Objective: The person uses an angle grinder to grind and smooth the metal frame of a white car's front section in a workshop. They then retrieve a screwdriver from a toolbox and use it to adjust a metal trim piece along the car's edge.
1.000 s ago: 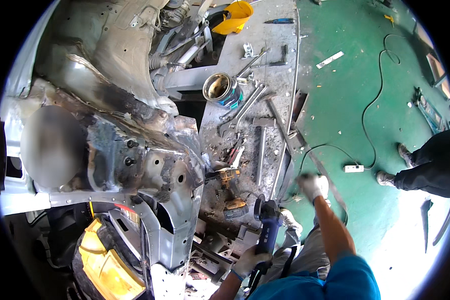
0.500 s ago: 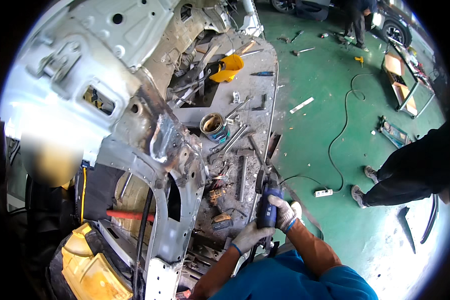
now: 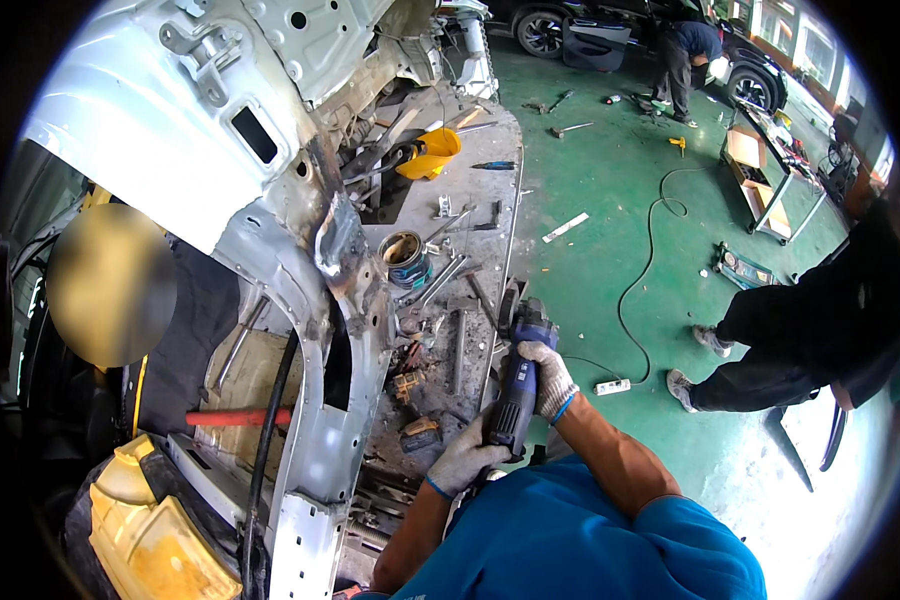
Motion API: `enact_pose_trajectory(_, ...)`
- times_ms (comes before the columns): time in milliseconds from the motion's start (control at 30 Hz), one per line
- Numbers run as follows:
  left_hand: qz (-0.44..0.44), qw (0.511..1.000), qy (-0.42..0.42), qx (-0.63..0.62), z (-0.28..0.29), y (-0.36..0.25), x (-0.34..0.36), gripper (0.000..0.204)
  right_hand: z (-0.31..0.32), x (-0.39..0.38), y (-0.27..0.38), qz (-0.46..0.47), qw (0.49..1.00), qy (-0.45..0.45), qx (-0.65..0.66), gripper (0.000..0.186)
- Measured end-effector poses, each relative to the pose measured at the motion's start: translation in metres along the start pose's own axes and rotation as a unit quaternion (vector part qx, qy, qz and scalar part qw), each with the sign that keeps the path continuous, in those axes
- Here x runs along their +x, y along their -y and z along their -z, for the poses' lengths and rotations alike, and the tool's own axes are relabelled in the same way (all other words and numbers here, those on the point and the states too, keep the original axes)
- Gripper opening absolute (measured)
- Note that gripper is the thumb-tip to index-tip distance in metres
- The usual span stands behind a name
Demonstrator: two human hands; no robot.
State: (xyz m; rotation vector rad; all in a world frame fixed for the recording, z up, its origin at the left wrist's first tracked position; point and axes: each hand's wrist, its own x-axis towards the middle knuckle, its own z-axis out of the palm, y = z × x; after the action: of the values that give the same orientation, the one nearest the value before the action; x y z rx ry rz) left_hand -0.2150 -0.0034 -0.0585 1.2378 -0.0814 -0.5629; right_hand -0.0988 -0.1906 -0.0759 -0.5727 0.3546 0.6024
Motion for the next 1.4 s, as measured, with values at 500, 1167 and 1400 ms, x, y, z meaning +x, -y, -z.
enact_pose_trajectory(500, -0.133, 0.952, -0.273, -0.018, 0.037, -0.032, 0.074, 0.069, -0.084, 0.075, 0.062, 0.207, 0.790, 0.071, -0.572, 0.062)
enact_pose_trajectory(1167, -0.158, 0.835, -0.517, 0.101, 0.022, -0.148, 0.158, 0.051, -0.124, 0.159, 0.066, 0.241, 0.758, 0.236, -0.559, 0.055)
enact_pose_trajectory(1400, -0.087, 0.783, -0.564, 0.249, 0.014, -0.164, 0.153, 0.039, -0.122, 0.165, 0.049, 0.255, 0.793, 0.306, -0.462, 0.055)
